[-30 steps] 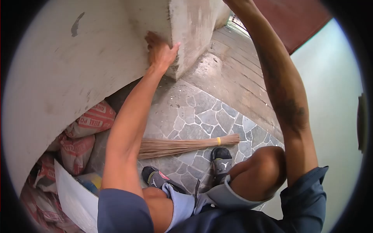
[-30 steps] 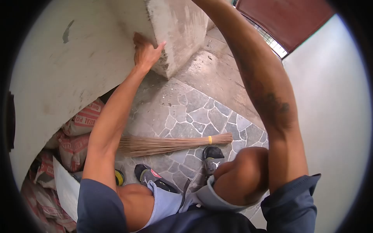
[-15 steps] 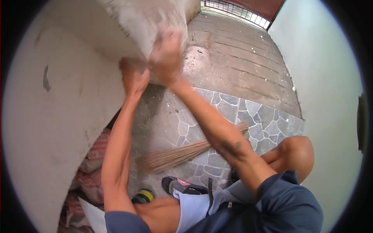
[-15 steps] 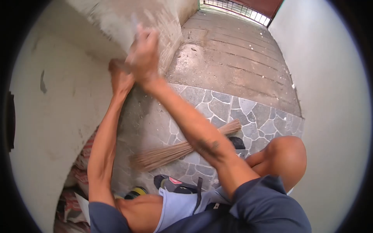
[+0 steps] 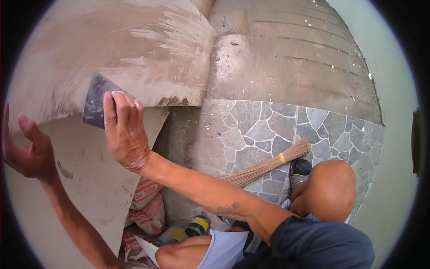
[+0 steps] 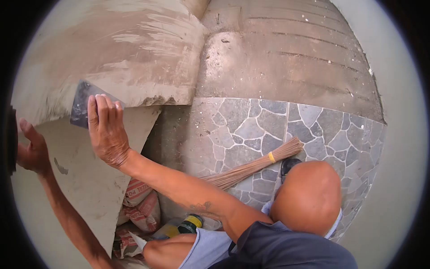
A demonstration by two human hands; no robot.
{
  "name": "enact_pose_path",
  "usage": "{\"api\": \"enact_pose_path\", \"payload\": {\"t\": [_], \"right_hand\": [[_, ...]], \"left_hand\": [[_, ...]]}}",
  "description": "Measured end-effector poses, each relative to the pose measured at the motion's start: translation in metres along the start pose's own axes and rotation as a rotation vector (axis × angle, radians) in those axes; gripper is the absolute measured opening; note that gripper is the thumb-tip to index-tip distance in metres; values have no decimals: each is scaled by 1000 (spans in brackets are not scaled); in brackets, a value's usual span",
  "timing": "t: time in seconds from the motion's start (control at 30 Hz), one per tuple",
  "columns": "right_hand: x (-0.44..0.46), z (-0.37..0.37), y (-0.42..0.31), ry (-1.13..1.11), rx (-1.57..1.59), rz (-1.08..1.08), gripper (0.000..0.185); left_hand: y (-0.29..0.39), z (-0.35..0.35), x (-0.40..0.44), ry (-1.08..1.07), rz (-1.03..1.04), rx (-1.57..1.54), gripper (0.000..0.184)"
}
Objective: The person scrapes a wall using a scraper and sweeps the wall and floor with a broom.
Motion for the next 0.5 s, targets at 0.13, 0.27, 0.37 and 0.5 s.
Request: {"api": "enact_pose_path", "payload": {"t": [0.13, 0.27, 0.37, 0.5], "right_hand": [[-33, 10, 114, -130, 25, 436, 49], [-96, 30, 258, -284, -149, 693, 30], [-84, 32, 266, -306, 17, 797, 32], [-36, 21, 176, -136, -120, 524, 32]], "left_hand": [[11, 34, 13, -36, 220, 148, 23], [18, 37, 18, -86, 239, 215, 20], [21, 37, 20, -110, 251, 232, 18], [29, 37, 24, -146, 224, 244, 17]]}}
Point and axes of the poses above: each hand's wrist, its own x-axis towards the middle knuckle, its own z-axis out of the palm, y = z × x, the point moved 4 cm from there along x, towards the middle knuckle, and after that the axes turned 8 degrees about -z, right-handed, at the moved point
